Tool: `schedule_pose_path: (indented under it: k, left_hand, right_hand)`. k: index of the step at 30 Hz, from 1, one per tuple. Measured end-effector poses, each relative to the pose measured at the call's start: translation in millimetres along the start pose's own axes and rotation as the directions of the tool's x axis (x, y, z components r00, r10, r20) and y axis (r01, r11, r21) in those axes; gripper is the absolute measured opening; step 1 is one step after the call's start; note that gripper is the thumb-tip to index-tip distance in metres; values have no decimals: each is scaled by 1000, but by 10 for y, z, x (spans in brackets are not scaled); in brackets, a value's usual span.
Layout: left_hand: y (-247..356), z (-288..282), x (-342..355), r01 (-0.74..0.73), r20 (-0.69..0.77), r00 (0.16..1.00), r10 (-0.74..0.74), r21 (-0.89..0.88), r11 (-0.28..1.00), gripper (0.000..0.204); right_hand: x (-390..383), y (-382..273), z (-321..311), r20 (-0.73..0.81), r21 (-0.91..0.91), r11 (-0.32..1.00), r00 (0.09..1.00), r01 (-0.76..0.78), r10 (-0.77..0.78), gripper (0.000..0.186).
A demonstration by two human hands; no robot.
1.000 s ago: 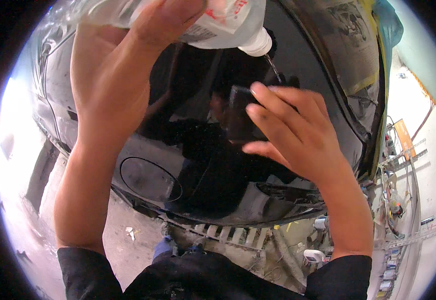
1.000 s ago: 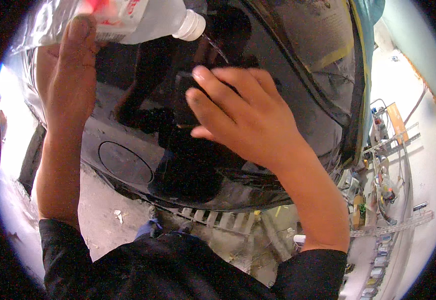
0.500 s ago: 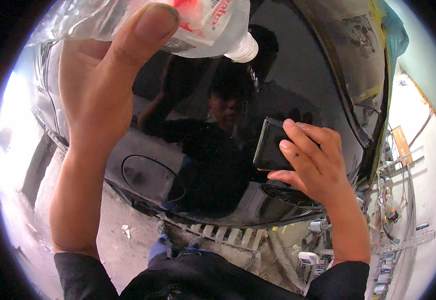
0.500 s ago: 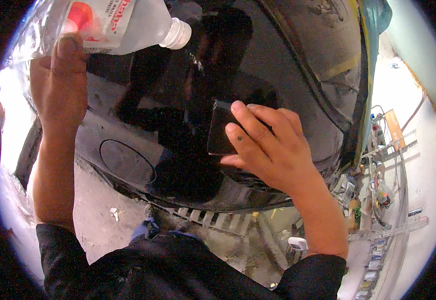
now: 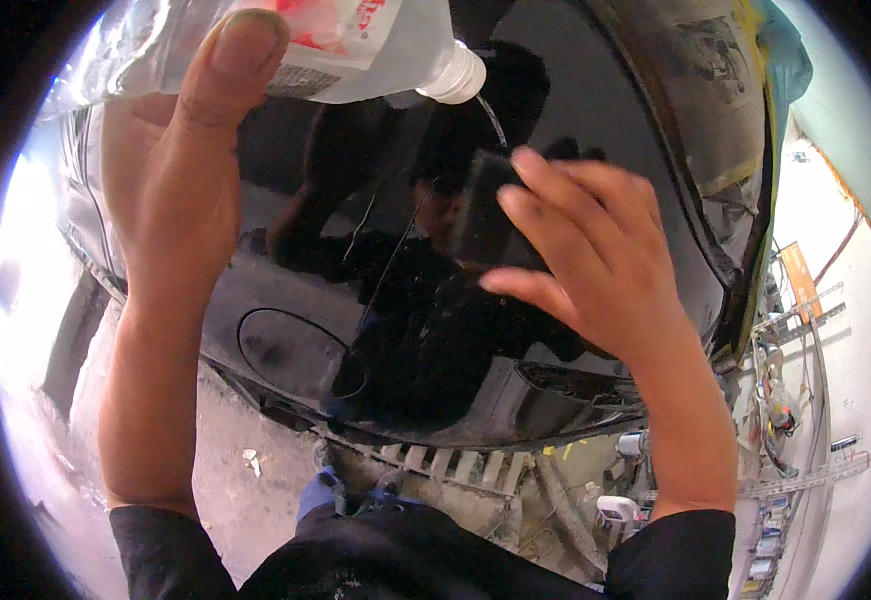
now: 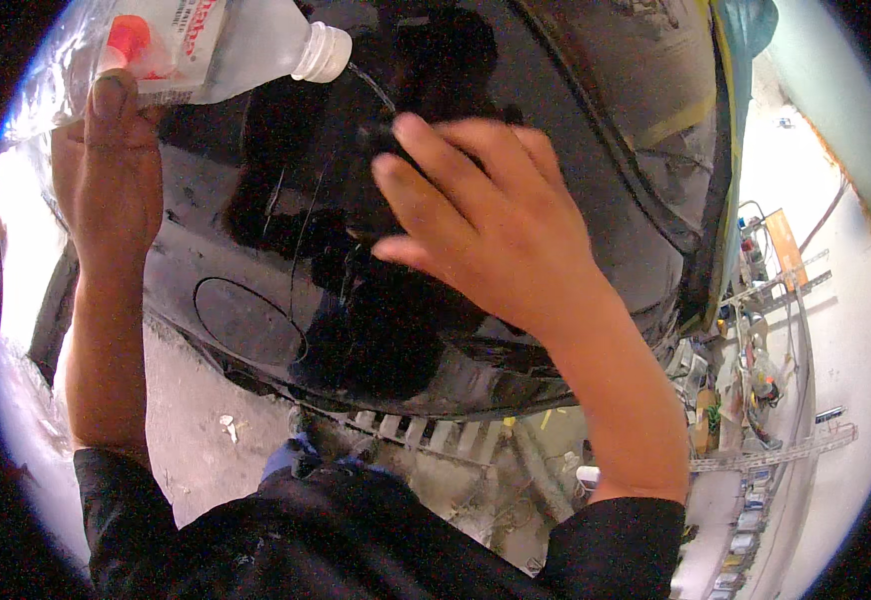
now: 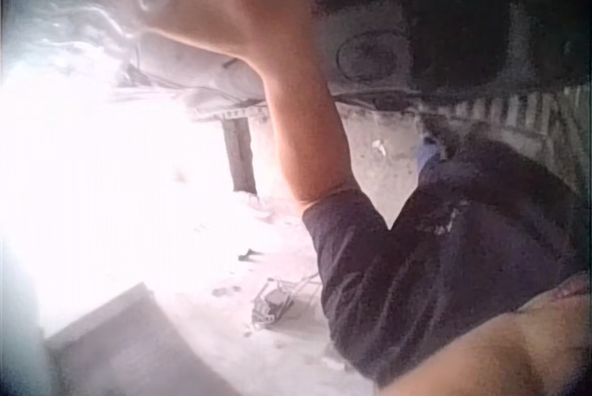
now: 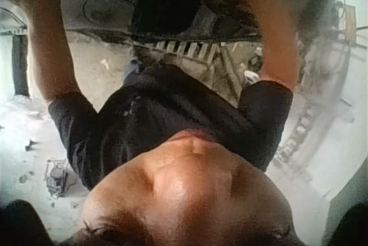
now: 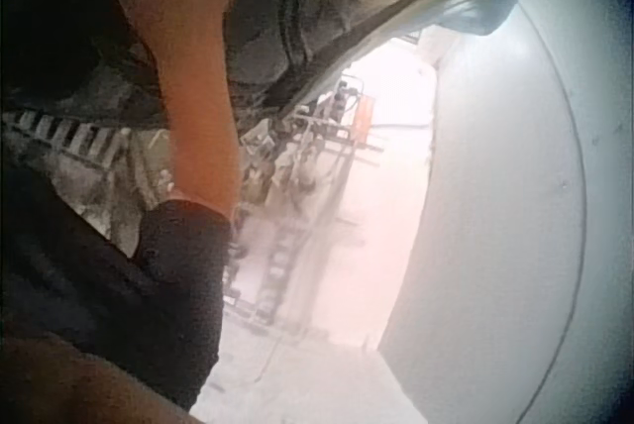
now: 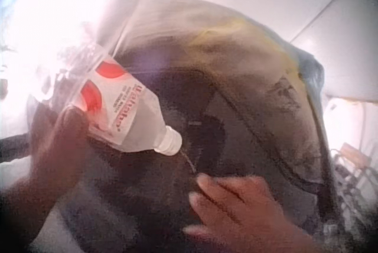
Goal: The person pours water from a plastic bottle onto a black car hood and rubs the surface with a sanding block. They repeatedly wet the block and continue sanding the same area, occasionally pausing to feel the surface with their hand.
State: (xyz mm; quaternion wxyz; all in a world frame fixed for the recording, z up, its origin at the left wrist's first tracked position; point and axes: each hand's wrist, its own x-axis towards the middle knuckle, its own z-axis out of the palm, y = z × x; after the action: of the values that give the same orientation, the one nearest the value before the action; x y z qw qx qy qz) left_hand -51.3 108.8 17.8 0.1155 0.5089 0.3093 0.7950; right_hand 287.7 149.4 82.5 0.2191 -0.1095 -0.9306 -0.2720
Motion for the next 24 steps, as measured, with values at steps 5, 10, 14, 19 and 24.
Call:
schedule_pose_path:
  k: [5, 10, 14, 19, 24]
  left_hand:
    - [89, -33, 6, -13, -58, 998, 7, -93, 996, 52]
    - [12, -10, -16, -17, 21, 1000, 19, -120, 993, 54]
    - [47, 63, 18, -6, -28, 1000, 1, -169, 986, 54]
    - [395, 250, -75, 53, 77, 995, -64, 144, 988, 50]
    - [390, 331, -6, 67, 76, 993, -85, 217, 974, 47]
  right_hand:
    - [-138, -35, 70, -44, -13, 1000, 999, 11, -11, 57]
    - [-190, -12, -19, -14, 5, 1000, 1000, 16, -16, 58]
    - [167, 67, 63, -70, -20, 997, 995, 68, -69, 61]
    - [-397, -62, -139, 74, 93, 996, 997, -13, 6, 73]
    - [70, 100, -31, 24, 47, 996, 997, 71, -72, 71]
